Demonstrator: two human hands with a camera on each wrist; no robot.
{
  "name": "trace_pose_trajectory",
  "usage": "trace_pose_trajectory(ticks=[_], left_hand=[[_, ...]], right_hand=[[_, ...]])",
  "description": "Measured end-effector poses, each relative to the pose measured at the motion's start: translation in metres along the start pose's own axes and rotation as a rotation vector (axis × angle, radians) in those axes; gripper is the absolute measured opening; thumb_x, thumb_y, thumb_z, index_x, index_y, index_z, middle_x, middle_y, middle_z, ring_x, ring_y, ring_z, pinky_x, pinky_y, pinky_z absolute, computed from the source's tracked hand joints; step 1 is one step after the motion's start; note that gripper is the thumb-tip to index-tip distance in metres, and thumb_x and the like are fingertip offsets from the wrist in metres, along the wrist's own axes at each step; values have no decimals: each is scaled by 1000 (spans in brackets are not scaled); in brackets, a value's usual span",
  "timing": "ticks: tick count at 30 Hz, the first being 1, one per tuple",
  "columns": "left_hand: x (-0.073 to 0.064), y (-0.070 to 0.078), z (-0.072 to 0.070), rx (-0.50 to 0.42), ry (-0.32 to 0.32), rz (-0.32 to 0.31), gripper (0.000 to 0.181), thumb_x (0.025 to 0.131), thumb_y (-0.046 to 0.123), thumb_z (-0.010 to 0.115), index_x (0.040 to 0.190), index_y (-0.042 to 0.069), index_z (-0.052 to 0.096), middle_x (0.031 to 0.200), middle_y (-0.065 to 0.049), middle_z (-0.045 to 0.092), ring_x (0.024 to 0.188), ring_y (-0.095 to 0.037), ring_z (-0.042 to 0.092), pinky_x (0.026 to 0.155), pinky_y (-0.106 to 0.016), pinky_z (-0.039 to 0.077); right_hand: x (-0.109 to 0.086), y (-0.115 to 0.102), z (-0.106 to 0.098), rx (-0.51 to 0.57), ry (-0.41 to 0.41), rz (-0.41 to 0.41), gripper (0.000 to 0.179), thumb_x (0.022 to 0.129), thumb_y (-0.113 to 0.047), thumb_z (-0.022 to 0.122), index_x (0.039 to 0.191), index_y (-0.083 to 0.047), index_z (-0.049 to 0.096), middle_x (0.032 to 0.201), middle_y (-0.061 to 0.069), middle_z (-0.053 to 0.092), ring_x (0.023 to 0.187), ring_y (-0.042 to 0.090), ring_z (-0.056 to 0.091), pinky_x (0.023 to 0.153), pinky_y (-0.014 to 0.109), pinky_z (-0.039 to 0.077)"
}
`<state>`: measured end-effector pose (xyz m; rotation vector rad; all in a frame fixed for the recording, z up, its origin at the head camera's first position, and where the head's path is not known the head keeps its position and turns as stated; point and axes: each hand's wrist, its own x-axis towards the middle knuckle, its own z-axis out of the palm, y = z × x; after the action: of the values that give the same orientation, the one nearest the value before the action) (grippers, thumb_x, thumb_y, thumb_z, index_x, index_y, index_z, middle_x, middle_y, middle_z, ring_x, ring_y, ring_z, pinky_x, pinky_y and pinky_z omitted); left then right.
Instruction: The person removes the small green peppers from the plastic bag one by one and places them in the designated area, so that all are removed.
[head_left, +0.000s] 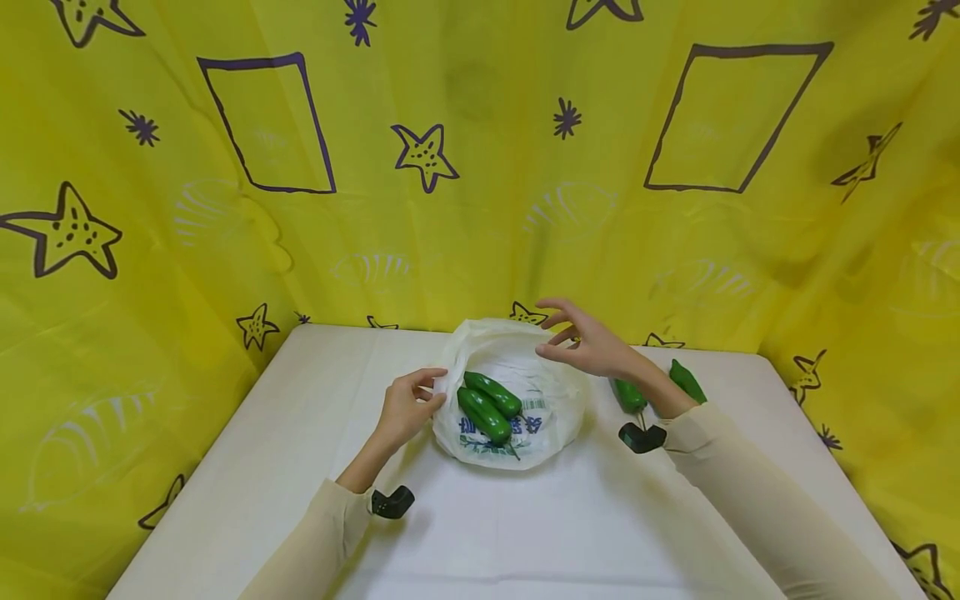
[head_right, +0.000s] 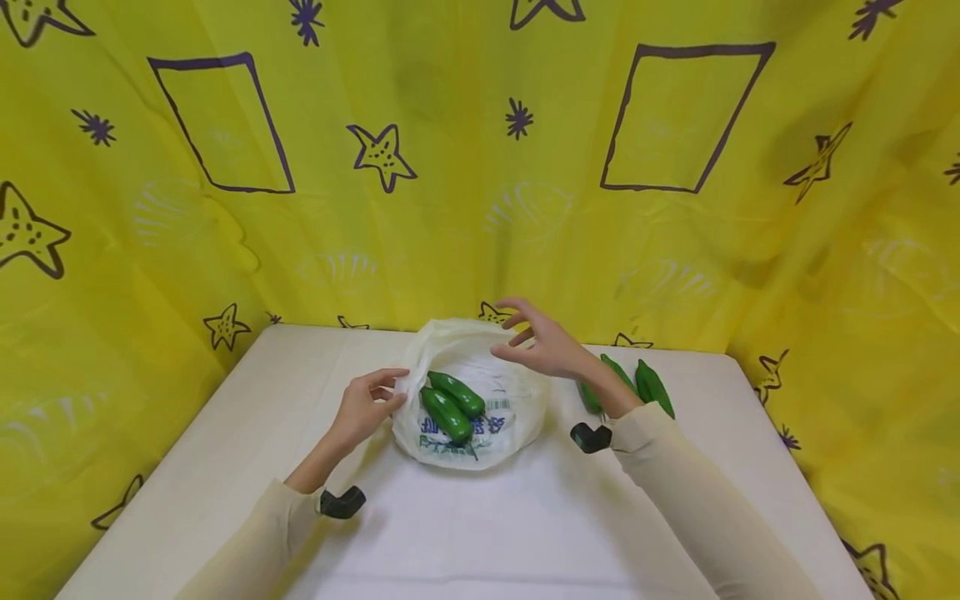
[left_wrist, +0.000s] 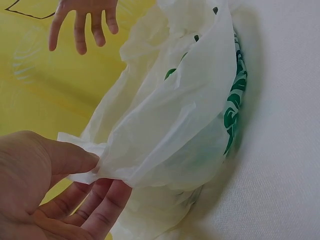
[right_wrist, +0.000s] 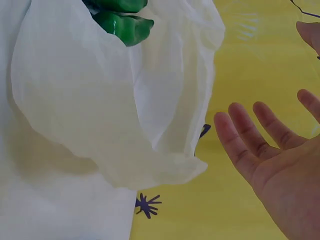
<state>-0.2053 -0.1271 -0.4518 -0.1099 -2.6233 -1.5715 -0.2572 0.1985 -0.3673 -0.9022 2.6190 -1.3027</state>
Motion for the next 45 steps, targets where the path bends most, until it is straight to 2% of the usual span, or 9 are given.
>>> trace_pose_trajectory(ticks=[7,16,21,26,33,41,45], left_hand=[[0,-1,-1,-7,-6,3,39,90,0,75,128,10,72,109,-12,68,87,-22,64,66,-27,57],[-1,0,-2,-1,4,23,39,90,0,75,127,9,72,109,-12,69,87,-22,64,65,-25,56],[-1,0,-3,0,7,32,38,90,0,75,127,8,72,108,-12,68,87,-22,65,65,-25,56],[-1,0,-3,0,4,26,38,90,0,75,127,9,72,108,-12,69,87,-22,65,66,-25,57],[-1,0,-2,-9,5,15,38,90,0,75,127,10,72,107,-12,69,87,-23,65,66,-26,57],[-1,1,-1,-15,-1,13,39,90,0,75,128,9,72,108,-12,68,86,-22,64,66,-26,57],[-2,2,-1,-14,5,10,39,89,-1,75,127,9,72,106,-12,69,86,-22,65,66,-27,57]], right_hand=[[10,-1,12,45,-97,5,67,99,-20,69,155,-11,35,139,26,54,113,40,65,87,49,58],[24,3,26,115,-286,130,66,101,-27,66,156,-13,32,149,29,44,121,43,59,95,58,53],[33,6,34,131,-359,187,62,101,-27,67,154,-17,36,149,30,44,123,42,59,95,57,53],[38,7,42,106,-394,225,60,100,-26,69,152,-15,41,147,30,47,119,38,62,91,53,56],[47,8,53,70,-391,281,61,99,-24,70,151,-9,42,145,29,49,120,37,60,87,50,58],[52,12,64,71,-413,373,59,98,-22,71,150,-13,43,141,24,52,114,38,62,83,48,60],[54,14,68,69,-434,394,58,97,-18,71,149,-16,46,140,21,54,110,33,64,80,47,61]])
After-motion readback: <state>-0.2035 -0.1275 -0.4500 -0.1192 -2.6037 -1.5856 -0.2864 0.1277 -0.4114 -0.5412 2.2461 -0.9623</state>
